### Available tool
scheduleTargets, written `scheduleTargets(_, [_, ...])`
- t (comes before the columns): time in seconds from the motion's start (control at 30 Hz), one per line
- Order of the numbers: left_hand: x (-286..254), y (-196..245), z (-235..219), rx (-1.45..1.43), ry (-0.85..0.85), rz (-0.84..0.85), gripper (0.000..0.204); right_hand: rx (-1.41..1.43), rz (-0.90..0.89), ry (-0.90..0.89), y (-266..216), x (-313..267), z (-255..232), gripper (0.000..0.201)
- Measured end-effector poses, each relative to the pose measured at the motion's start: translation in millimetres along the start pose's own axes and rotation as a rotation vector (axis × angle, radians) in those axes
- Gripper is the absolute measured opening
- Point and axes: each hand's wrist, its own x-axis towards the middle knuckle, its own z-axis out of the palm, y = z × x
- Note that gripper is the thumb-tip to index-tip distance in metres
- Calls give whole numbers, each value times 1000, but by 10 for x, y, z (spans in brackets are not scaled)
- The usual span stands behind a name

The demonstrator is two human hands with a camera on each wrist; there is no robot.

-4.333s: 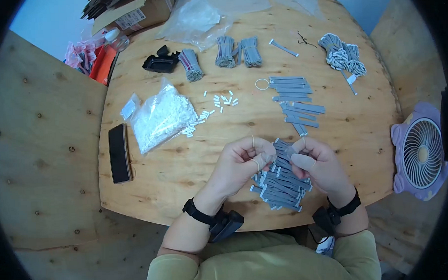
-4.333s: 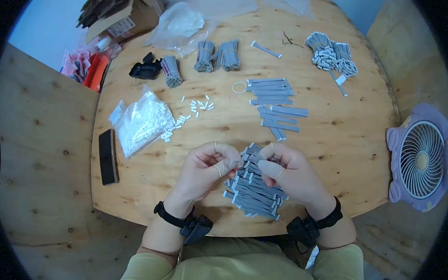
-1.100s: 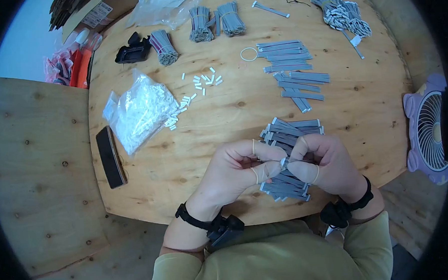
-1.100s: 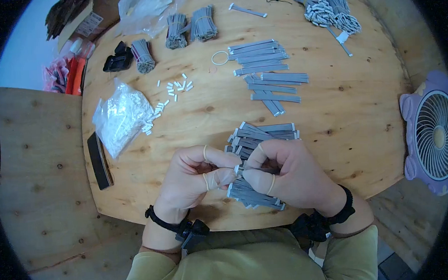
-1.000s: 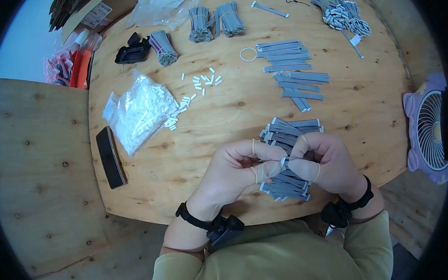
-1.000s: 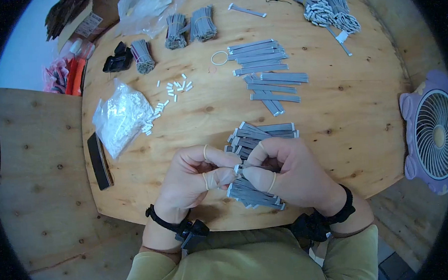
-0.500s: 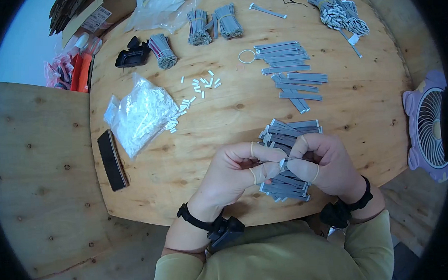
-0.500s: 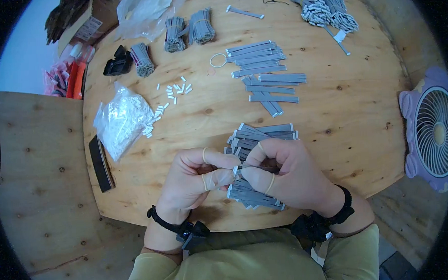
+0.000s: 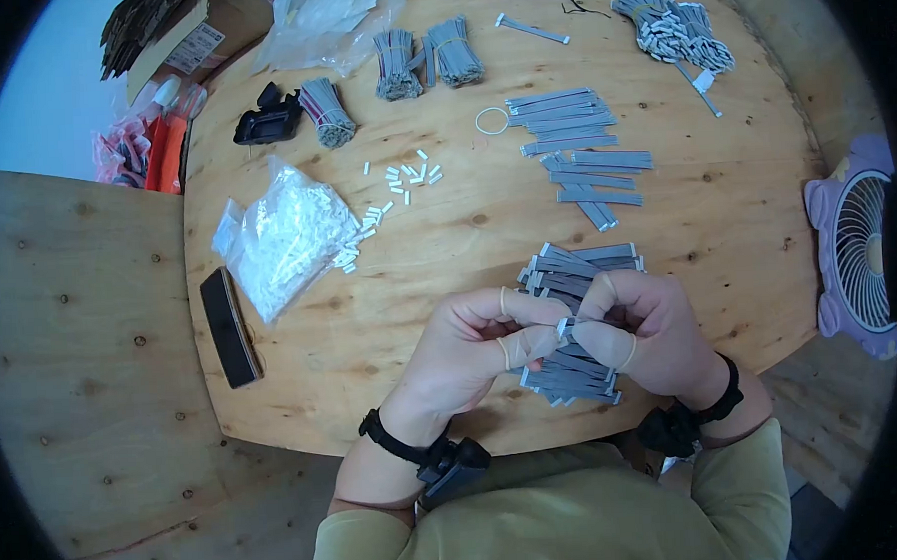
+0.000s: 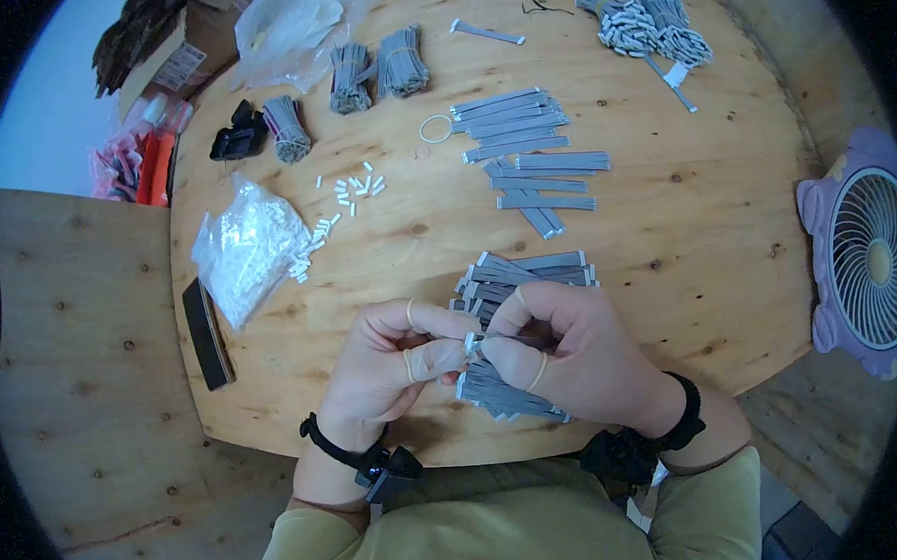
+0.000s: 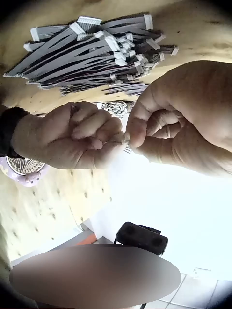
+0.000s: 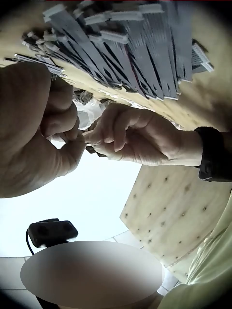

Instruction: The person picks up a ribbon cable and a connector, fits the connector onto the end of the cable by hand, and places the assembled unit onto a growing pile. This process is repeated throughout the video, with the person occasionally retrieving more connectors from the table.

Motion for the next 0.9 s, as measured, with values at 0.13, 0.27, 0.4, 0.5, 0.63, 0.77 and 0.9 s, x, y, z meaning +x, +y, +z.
scheduleTargets(0.13, [-3, -4, 15, 35, 27, 31, 19, -17, 8, 5, -8, -1, 0, 10])
scheduleTargets(0.27, [-7, -9, 8, 73, 35, 66, 19, -64, 31, -16, -27, -1, -10, 10])
scheduleTargets(0.4, [-8, -5, 12, 79, 35, 57, 19, -36, 20, 9, 2, 1, -3, 11])
scheduleTargets(0.5, [-2, -5, 13, 60, 39, 50, 19, -43, 2, -5, -8, -1, -9, 11])
scheduleTargets(0.63, [-8, 7, 16, 36, 33, 35, 19, -30, -13, -20, -10, -2, 2, 12])
scheduleTargets(0.77, [-5, -2, 1, 26, 24, 31, 19, -43, -7, 0, -1, -2, 4, 11])
scheduleTargets(0.9, [1, -13, 6, 60, 29, 62, 19, -42, -2, 39, 22, -4, 23, 10])
